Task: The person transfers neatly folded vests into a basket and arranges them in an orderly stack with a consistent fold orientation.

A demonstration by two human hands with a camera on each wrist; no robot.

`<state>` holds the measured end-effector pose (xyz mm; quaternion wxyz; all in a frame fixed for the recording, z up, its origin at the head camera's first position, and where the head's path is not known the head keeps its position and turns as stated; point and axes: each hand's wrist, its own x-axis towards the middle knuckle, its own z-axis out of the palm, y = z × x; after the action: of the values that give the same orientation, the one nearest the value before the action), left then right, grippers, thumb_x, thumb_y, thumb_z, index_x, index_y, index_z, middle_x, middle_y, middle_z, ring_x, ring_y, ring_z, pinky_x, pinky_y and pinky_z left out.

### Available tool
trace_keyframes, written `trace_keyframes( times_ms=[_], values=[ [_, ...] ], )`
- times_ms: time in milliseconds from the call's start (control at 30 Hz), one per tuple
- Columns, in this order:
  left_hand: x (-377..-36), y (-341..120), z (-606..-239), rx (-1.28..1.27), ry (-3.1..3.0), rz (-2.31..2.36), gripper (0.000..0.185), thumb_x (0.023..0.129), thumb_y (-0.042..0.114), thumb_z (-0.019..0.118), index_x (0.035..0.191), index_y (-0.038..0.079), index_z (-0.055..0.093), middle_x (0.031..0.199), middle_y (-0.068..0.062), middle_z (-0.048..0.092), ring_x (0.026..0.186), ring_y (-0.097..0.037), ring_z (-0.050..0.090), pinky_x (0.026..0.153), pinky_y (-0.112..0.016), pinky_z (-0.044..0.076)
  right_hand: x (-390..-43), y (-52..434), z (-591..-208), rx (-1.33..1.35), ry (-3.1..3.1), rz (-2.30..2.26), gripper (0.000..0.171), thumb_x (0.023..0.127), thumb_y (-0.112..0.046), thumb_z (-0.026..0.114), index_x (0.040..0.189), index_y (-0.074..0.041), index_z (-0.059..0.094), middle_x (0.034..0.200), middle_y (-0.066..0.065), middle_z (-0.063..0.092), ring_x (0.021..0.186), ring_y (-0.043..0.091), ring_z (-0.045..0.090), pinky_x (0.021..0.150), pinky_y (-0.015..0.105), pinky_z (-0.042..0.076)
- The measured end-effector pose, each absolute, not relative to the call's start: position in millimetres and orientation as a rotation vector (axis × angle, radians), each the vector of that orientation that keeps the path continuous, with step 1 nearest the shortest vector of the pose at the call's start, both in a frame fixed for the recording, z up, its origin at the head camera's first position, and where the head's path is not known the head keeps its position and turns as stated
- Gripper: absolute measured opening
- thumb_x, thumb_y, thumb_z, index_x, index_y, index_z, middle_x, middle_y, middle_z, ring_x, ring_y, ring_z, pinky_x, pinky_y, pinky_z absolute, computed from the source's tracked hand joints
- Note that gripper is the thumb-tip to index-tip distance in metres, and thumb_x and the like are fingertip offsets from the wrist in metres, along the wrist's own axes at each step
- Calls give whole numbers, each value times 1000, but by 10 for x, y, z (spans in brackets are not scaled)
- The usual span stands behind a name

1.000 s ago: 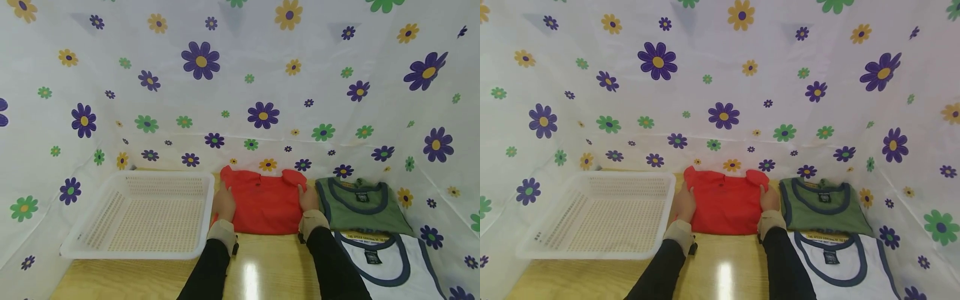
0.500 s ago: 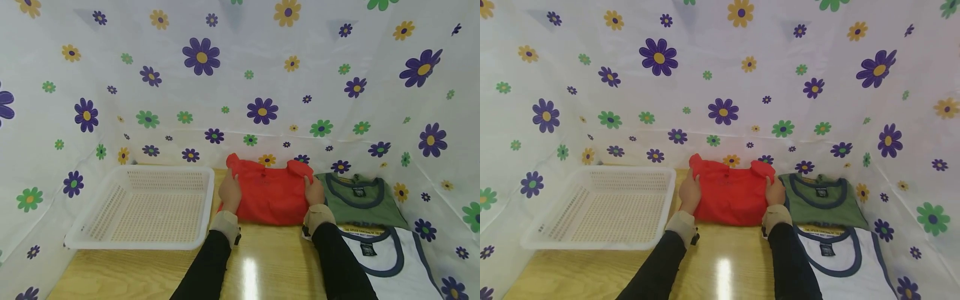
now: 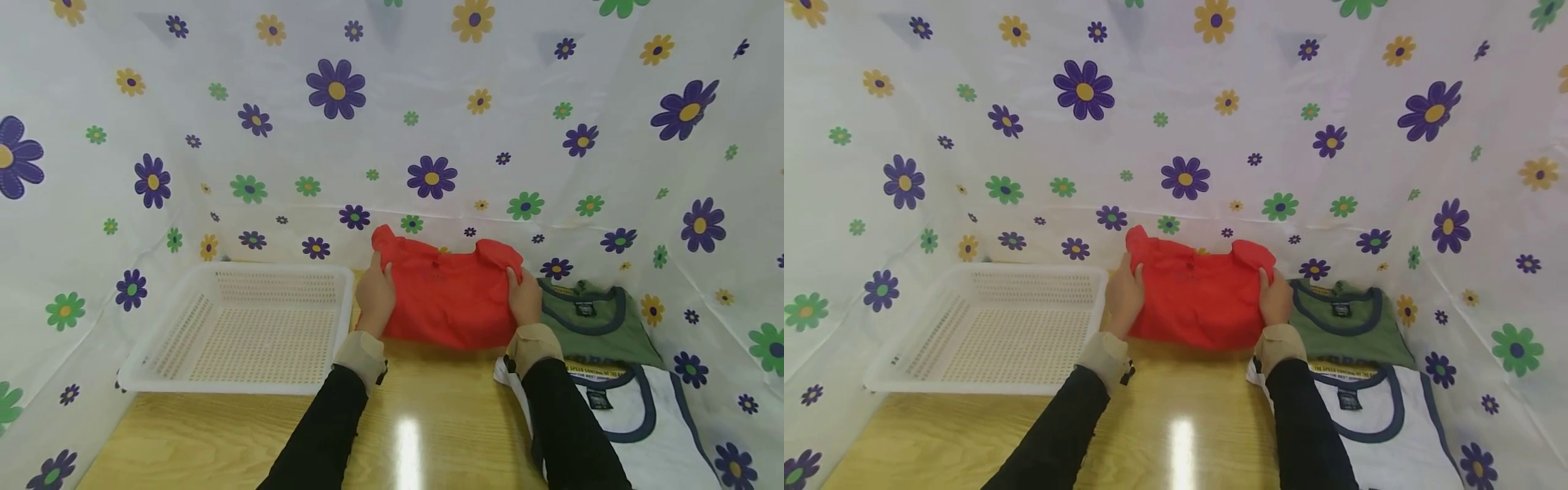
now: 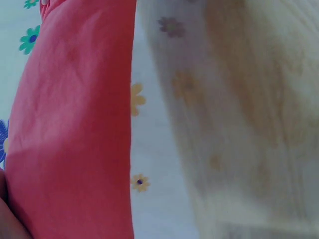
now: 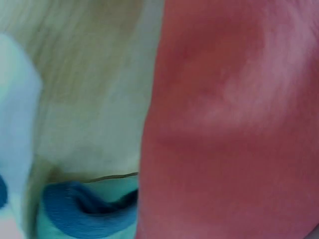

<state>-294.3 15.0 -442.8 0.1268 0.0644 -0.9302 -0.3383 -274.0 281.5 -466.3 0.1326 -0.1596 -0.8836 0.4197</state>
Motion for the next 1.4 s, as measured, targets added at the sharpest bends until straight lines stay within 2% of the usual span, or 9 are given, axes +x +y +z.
trace_keyframes(
  times_ms=[267,433,600,733,1033,1233,1400],
  values=[
    [-2927,-141,-4158,203,-2698,-992,39,98,24,47,135,11,45,107,-21,67,92,-37,66,78,-46,54,-2793,2568,-4415,-424,-2505,1260,42,100,-31,42,123,2,54,121,26,58,104,38,55,95,50,42],
    [-2909,-372,-4004,229,-2704,-957,41,99,25,45,138,11,44,108,-20,67,90,-37,66,75,-46,54,-2820,2356,-4284,-396,-2480,1290,42,100,-31,44,121,3,55,119,26,59,103,38,55,93,50,42],
    [-2891,-670,-3900,263,-2688,-952,41,99,25,45,137,10,43,112,-21,65,94,-38,65,79,-48,52,-2833,2104,-4185,-383,-2476,1316,43,100,-30,43,124,4,54,123,27,57,109,40,54,98,49,41],
    [-2859,-938,-3863,295,-2672,-967,41,99,23,46,136,8,42,118,-22,63,100,-39,63,84,-49,51,-2845,1878,-4144,-363,-2467,1367,45,100,-31,43,129,3,52,127,25,55,115,38,52,101,48,40],
    [-2725,-1493,-3818,320,-2656,-965,39,99,22,45,134,6,43,118,-25,62,100,-43,62,84,-52,50,-2853,1374,-4143,-275,-2401,1482,37,98,-29,47,116,0,60,112,23,62,96,33,54,90,46,43],
    [-2650,-1853,-3812,361,-2645,-954,37,99,23,45,132,6,44,118,-27,60,104,-46,58,86,-55,47,-2832,1030,-4113,-247,-2451,1467,41,99,-32,46,121,0,58,116,23,61,103,36,56,93,47,44],
    [-2591,-2131,-3838,397,-2681,-922,39,99,23,43,134,6,42,124,-26,57,109,-47,55,91,-55,45,-2830,761,-4111,-199,-2482,1471,40,99,-33,46,117,-1,59,113,21,63,101,34,57,92,45,45]
  ],
)
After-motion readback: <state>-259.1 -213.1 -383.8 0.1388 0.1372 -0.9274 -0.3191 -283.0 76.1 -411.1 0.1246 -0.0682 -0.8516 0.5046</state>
